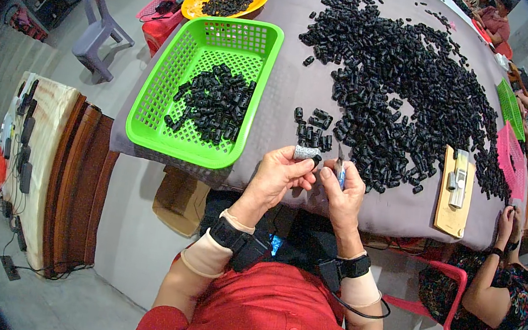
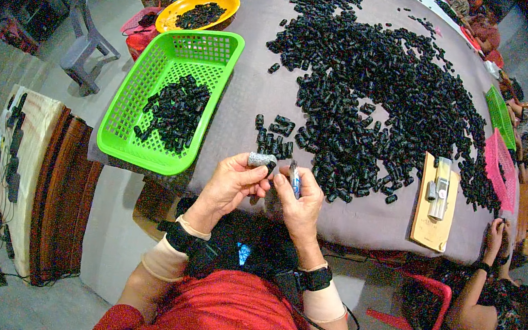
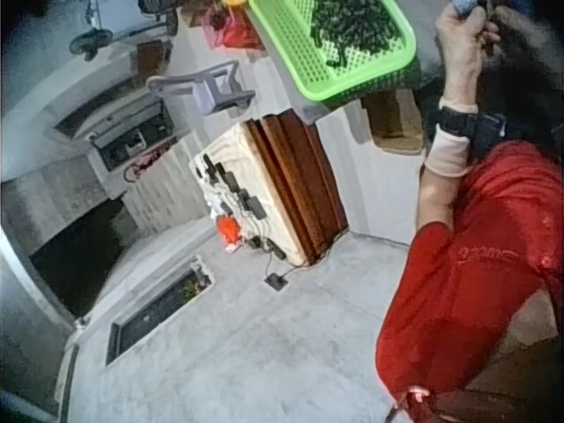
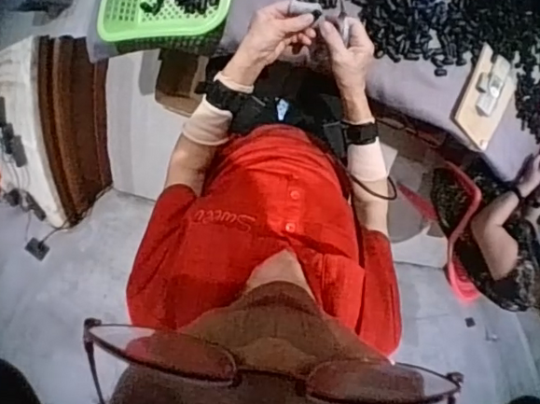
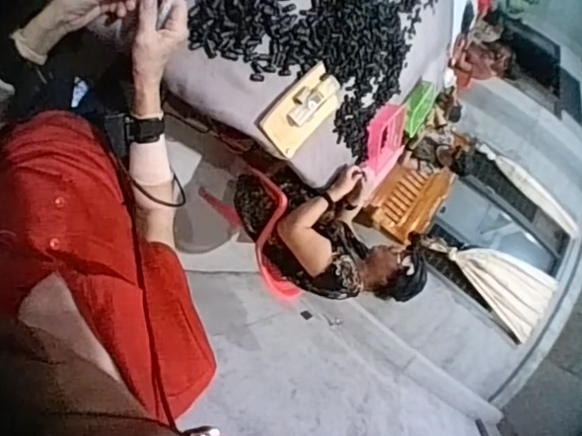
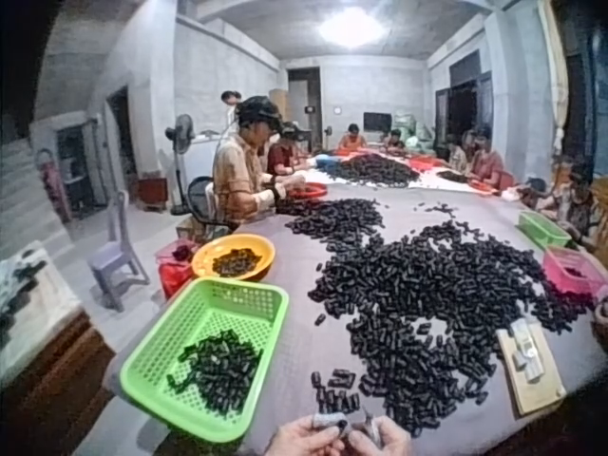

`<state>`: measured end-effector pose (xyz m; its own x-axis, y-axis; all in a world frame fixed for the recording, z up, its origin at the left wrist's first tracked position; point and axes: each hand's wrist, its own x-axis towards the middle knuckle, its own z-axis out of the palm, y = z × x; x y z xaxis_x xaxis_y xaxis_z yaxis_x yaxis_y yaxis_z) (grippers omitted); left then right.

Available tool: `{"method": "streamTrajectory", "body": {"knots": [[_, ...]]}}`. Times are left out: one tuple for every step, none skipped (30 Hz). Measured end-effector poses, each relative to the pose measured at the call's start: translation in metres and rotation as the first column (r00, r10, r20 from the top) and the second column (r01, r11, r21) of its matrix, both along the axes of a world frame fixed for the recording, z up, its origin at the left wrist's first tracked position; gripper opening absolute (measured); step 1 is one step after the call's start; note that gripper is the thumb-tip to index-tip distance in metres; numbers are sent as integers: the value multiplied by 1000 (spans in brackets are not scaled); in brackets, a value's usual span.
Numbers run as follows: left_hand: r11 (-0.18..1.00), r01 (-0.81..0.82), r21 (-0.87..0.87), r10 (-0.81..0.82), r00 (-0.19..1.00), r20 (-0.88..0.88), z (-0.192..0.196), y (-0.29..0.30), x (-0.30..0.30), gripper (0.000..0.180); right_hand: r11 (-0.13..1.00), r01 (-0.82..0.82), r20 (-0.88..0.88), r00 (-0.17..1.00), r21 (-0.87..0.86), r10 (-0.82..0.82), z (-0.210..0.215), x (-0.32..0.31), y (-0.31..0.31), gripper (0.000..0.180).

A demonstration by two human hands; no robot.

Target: Trimming or cleaning small black plastic shoe components using a hand tool.

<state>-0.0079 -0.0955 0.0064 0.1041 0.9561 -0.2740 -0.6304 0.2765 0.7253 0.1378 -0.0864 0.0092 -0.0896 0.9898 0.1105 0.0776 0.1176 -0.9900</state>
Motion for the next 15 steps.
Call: {"method": "streamTrajectory", "body": {"knots": [[1000,1,0,-1,1000,0,-1,0,0,11,1000,3,-3,1000,9,-3,-2,0,0,13],[1000,0,-4,1,1000,18,-1,0,-1,11,1000,5,-7,1000,18,-4,-3,0,1,13],[1000,-3,-7,3,999,35,-2,0,-1,11,1000,5,-8,1000,18,-4,-2,0,0,13],[1000,-3,-7,3,999,34,-4,0,-2,11,1000,2,21,1000,23,-3,1,-1,0,14],[1000,9,1,-9,999,52,-6,0,-3,12,1000,1,51,999,29,-2,2,-2,-1,14],[1000,21,10,-22,997,69,-6,0,-4,13,1000,1,50,999,29,-3,2,-2,-1,14],[1000,22,11,-22,997,68,-6,-1,-4,13,1000,5,20,1000,0,-5,1,-2,-1,14],[1000,16,12,-17,995,98,-2,-2,-4,14,1000,8,-9,1000,-30,-8,-1,-1,-1,14],[1000,10,14,-12,992,128,1,-2,-4,15,1000,9,-10,1000,-30,-9,0,-2,-1,14],[1000,12,13,-14,992,128,4,-2,-3,15,1000,8,-19,1000,-26,-9,2,-3,-2,14],[999,26,29,-29,993,115,6,-2,-3,16,1000,6,-28,1000,-22,-7,3,-4,-1,14],[998,41,44,-45,994,103,7,-2,-3,17,1000,7,-29,1000,-23,-7,3,-5,-1,14],[998,41,44,-46,994,103,6,-2,-2,17,1000,8,-24,1000,-26,-8,2,-5,0,14],[995,76,64,-78,997,27,4,-2,-3,20,1000,9,-19,1000,-30,-9,2,-5,1,14],[990,111,81,-108,993,-50,2,-2,-3,23,1000,9,-19,1000,-30,-10,3,-5,1,14]]}}
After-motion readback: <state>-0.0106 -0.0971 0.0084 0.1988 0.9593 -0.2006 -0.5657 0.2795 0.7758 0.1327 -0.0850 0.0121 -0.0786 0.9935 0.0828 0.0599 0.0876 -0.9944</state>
